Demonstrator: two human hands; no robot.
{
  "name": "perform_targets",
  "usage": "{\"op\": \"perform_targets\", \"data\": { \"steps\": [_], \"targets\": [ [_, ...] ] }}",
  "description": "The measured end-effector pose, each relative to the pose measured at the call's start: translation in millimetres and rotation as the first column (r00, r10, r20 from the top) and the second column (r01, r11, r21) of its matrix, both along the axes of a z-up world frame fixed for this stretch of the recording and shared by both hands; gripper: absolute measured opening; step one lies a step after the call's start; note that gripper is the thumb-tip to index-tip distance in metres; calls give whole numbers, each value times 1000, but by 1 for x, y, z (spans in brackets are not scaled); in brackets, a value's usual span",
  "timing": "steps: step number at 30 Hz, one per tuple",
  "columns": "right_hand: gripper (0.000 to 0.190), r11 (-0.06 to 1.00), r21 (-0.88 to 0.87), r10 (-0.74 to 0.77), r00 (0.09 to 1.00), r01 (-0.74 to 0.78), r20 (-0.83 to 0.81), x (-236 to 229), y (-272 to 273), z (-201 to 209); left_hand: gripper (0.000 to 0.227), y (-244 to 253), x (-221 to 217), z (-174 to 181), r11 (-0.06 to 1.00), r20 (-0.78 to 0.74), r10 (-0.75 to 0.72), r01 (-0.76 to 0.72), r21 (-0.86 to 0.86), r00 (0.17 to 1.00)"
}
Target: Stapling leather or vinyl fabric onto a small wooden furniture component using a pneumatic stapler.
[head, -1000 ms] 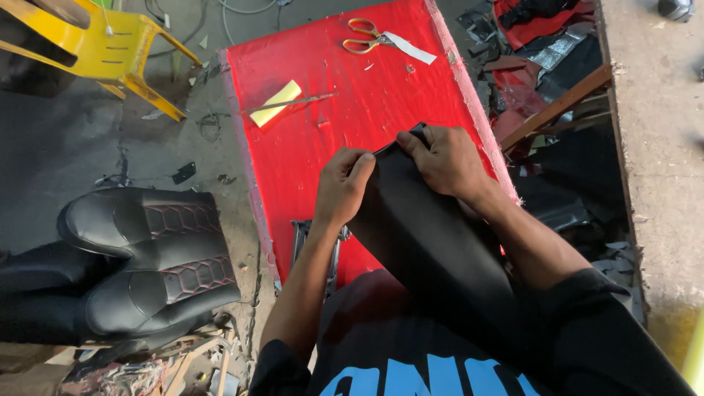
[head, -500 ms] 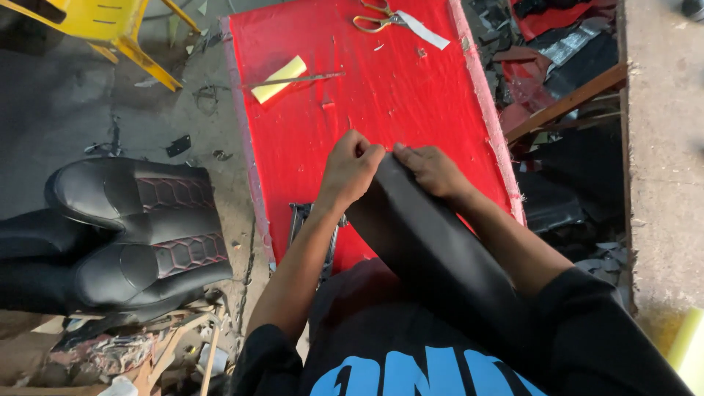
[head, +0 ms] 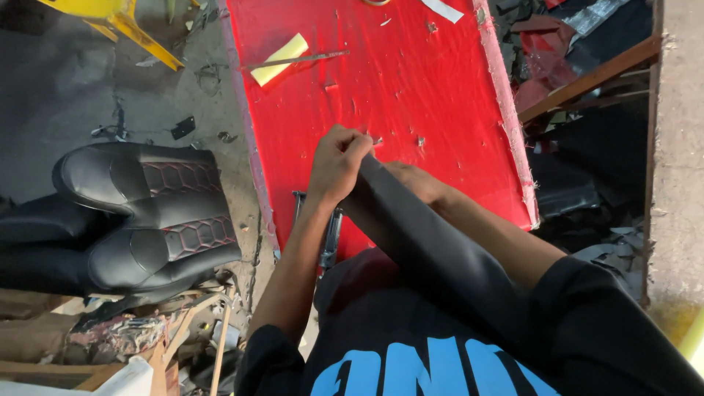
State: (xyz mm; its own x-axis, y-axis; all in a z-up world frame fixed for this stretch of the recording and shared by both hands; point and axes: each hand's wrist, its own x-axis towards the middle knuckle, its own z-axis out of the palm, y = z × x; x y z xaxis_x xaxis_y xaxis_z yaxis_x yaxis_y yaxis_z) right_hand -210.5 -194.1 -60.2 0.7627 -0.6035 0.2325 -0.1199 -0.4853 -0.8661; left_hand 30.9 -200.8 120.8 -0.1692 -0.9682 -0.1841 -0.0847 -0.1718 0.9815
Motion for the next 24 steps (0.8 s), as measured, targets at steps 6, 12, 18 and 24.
{"op": "perform_targets", "data": {
  "steps": [6, 12, 18, 24],
  "targets": [
    [43, 712, 568, -394, 904, 413, -164, 21, 1, 102, 43, 28, 38, -79, 925, -81, 367, -373, -76, 927],
    [55, 353, 468, -561, 584, 810, -587, -18, -10, -16, 112, 117, 29, -195, 963, 768, -96, -136, 233, 634],
    [54, 563, -87, -554, 297, 822, -778, -15, -18, -18, 102, 116, 21, -151, 956, 666, -4, -194, 222, 746],
    [43, 598, -452, -773, 329, 662, -542, 25, 12, -61, 49, 111, 89, -242, 894, 805, -76, -318, 317, 589]
  ]
}}
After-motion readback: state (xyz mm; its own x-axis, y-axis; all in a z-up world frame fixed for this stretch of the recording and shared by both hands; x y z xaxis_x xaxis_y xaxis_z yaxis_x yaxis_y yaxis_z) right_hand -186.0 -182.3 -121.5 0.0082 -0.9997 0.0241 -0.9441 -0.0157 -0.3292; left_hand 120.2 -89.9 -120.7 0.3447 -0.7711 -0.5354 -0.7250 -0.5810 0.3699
